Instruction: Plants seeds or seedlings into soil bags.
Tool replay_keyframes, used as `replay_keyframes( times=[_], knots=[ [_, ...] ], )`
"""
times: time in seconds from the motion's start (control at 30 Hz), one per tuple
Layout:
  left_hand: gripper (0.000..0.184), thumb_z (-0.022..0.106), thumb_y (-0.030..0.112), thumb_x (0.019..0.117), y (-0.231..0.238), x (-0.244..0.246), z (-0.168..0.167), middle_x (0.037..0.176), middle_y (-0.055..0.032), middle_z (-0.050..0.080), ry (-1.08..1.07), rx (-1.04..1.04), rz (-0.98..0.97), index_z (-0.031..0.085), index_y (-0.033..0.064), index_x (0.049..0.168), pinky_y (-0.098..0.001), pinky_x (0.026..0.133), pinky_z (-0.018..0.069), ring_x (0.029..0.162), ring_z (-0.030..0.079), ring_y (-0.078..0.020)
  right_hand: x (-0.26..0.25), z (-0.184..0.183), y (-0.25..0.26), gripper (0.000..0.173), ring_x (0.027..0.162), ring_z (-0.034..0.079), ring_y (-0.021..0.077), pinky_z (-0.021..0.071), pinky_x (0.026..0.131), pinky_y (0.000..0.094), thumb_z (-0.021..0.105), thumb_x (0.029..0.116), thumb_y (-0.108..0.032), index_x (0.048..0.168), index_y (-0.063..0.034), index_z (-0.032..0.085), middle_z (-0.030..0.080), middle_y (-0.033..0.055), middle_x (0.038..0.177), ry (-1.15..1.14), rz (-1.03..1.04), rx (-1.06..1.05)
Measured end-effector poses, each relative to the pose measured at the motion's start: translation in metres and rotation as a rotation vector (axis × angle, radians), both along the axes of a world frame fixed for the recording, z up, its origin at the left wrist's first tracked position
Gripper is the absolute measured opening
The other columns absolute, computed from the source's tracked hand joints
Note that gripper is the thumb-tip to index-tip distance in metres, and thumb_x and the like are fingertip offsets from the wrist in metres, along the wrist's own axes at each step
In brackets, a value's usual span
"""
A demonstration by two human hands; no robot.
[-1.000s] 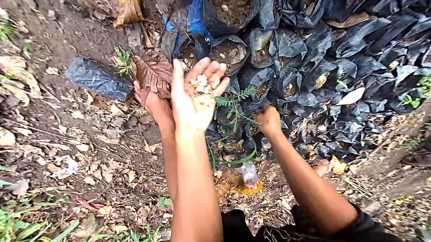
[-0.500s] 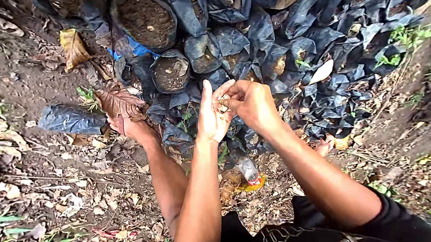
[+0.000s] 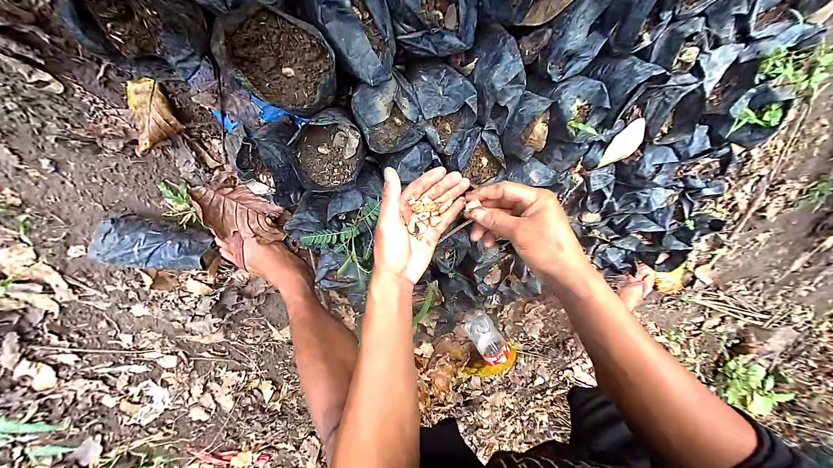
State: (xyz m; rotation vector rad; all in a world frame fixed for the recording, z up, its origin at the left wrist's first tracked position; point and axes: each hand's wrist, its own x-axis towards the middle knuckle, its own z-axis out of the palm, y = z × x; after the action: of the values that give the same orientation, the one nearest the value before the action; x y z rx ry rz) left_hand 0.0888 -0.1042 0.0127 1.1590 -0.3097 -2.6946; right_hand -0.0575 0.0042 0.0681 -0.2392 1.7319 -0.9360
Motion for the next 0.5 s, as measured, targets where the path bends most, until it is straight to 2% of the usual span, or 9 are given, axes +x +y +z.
replay_keyframes(
  times=[0.13, 0.23, 0.3, 0.4, 0.5],
  knots=[
    [0.083, 0.006, 0.062, 0.1064, -0.010, -0.001, -0.007, 0.131, -0.0174, 0.067, -0.045, -0.005, 0.047, 0.055, 0.0014, 0.137, -0.0464, 0.108, 0.0510, 0.126, 0.064, -0.0297, -0.020, -0.030, 0.031, 0.022, 0.063, 0.068, 0.0134, 0.0608, 0.061, 0.0318, 0.063, 0.1038, -0.014, 0.123, -0.0098, 0.073, 0.074, 0.0074, 0.095, 0.220, 0.024, 0.375],
    [0.083, 0.005, 0.061, 0.1064, -0.013, 0.002, -0.008, 0.130, -0.0175, 0.068, -0.057, -0.015, 0.059, 0.056, 0.0021, 0.135, -0.0466, 0.108, 0.0514, 0.126, 0.064, -0.0301, -0.022, -0.073, 0.050, 0.024, 0.072, 0.071, 0.0208, 0.0614, 0.073, 0.0440, 0.061, 0.1015, -0.013, 0.120, -0.0066, 0.074, 0.075, 0.0117, 0.095, 0.304, 0.129, 0.571],
    [0.084, 0.005, 0.062, 0.1062, -0.013, 0.004, -0.010, 0.130, -0.0181, 0.068, -0.059, -0.018, 0.062, 0.056, 0.0021, 0.136, -0.0470, 0.108, 0.0517, 0.125, 0.064, -0.0308, -0.015, -0.093, 0.050, 0.022, 0.079, 0.074, 0.0267, 0.0614, 0.080, 0.0511, 0.062, 0.0999, -0.015, 0.116, -0.0057, 0.075, 0.075, 0.0142, 0.098, 0.330, 0.180, 0.628],
    [0.084, 0.006, 0.062, 0.1062, -0.013, 0.005, -0.011, 0.131, -0.0186, 0.067, -0.064, -0.012, 0.062, 0.056, 0.0021, 0.136, -0.0470, 0.107, 0.0520, 0.126, 0.064, -0.0312, -0.001, -0.111, 0.041, 0.020, 0.079, 0.074, 0.0267, 0.0604, 0.079, 0.0510, 0.063, 0.0987, -0.017, 0.110, -0.0071, 0.075, 0.076, 0.0119, 0.092, 0.424, 0.115, 0.654],
    [0.083, 0.007, 0.062, 0.1063, -0.013, 0.005, -0.011, 0.131, -0.0181, 0.067, -0.070, -0.005, 0.065, 0.055, 0.0024, 0.137, -0.0470, 0.107, 0.0522, 0.126, 0.064, -0.0310, 0.006, -0.118, 0.027, 0.017, 0.084, 0.073, 0.0299, 0.0581, 0.080, 0.0528, 0.063, 0.0965, -0.014, 0.106, -0.0048, 0.073, 0.075, 0.0143, 0.094, 0.480, 0.055, 0.688]
  ],
)
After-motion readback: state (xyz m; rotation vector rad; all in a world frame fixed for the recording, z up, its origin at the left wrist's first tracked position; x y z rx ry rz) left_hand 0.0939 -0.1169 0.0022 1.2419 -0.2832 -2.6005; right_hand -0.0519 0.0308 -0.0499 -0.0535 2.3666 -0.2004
